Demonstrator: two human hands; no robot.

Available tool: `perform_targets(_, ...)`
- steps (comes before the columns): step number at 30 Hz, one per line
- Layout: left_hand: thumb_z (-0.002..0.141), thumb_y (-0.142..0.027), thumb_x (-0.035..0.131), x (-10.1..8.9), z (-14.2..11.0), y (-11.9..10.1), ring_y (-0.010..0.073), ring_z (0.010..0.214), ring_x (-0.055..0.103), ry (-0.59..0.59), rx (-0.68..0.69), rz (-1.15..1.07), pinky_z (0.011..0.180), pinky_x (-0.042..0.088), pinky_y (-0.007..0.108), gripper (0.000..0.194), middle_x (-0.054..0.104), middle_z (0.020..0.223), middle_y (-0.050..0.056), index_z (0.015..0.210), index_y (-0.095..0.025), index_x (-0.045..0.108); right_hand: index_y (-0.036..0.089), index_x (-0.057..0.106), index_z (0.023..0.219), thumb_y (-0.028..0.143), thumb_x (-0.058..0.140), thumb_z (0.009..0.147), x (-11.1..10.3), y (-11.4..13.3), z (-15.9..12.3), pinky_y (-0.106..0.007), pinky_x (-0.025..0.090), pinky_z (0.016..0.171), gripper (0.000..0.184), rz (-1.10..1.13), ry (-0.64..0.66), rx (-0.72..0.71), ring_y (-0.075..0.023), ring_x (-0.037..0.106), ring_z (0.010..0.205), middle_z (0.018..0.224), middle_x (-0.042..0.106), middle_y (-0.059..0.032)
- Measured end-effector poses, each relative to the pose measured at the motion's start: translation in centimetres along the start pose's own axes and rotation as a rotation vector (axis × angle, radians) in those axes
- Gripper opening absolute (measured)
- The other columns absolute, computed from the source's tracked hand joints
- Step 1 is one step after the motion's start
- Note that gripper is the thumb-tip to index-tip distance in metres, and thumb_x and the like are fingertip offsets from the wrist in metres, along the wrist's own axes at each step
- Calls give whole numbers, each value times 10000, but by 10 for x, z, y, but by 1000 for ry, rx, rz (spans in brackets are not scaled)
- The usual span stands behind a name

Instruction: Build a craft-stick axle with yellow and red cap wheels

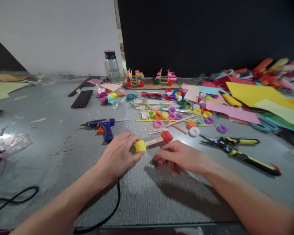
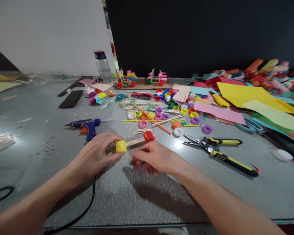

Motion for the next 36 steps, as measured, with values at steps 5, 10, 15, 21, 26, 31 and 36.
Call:
perform_targets(5, 891, -249, 671, -1, 1, -1, 259, 1019, 639, 22, -4, -4, 902, 487, 426, 125, 705, 1025, 56, 1001, -194, 648, 201, 756, 947, 291, 668, 958, -25, 31, -16, -377, 527, 739, 127, -736, -506, -638, -224, 667, 840, 930, 747, -70)
perform_targets(10, 869, -234, 712, 1, 1, 0, 254, 1037, 643, 22, 12, -8, 915, 488, 415, 174, 725, 1056, 48, 1032, -196, 665, 192, 755, 1078, 232, 739, 915, -16, 28, 3, -542, 455, 1023, 168, -1200, -376, -722, -334, 565, 1190, 1132, 739, -118)
perform_targets(15, 851, -222, 762, 3, -2, -2, 254, 1060, 639, 26, 55, -55, 932, 474, 428, 236, 727, 1096, 36, 1069, -198, 674, 163, 758, 915, 230, 682, 961, -10, 25, 7, -458, 452, 938, 111, -1201, -333, -654, -281, 585, 1042, 932, 723, -80)
perform_targets(21, 832, -209, 791, 5, -4, -7, 250, 1058, 634, 44, 68, -95, 917, 461, 416, 253, 720, 1080, 25, 1060, -199, 681, 162, 742, 828, 198, 703, 943, -10, 23, -2, -447, 401, 911, 127, -1189, -320, -655, -258, 578, 968, 872, 707, -50)
perform_targets(26, 833, -222, 806, 6, -3, -8, 237, 1006, 635, 51, 92, -99, 886, 456, 405, 235, 727, 1054, 21, 1039, -201, 694, 157, 737, 801, 200, 676, 960, -8, 22, -2, -464, 389, 931, 176, -1218, -326, -663, -258, 566, 964, 848, 690, -49)
perform_targets(31, 828, -233, 819, 6, -3, -7, 239, 997, 640, 51, 85, -87, 876, 456, 397, 230, 733, 1029, 20, 1023, -196, 702, 159, 725, 780, 189, 665, 963, -5, 22, -1, -458, 419, 896, 195, -1227, -322, -644, -265, 575, 961, 836, 689, -55)
perform_targets(36, 809, -316, 848, 5, -3, -5, 269, 1075, 647, 77, 60, -38, 906, 451, 424, 380, 736, 1123, 41, 1133, -209, 681, 169, 743, 1008, 253, 681, 956, -22, 32, -13, -492, 473, 946, 116, -1143, -396, -659, -302, 626, 1051, 1011, 757, -96)
Point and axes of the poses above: each hand's wrist, its own z-axis towards the middle knuckle, its own x-axis out of the palm, y = z × x, the point moved 4 cm from there along z, towards the middle knuckle
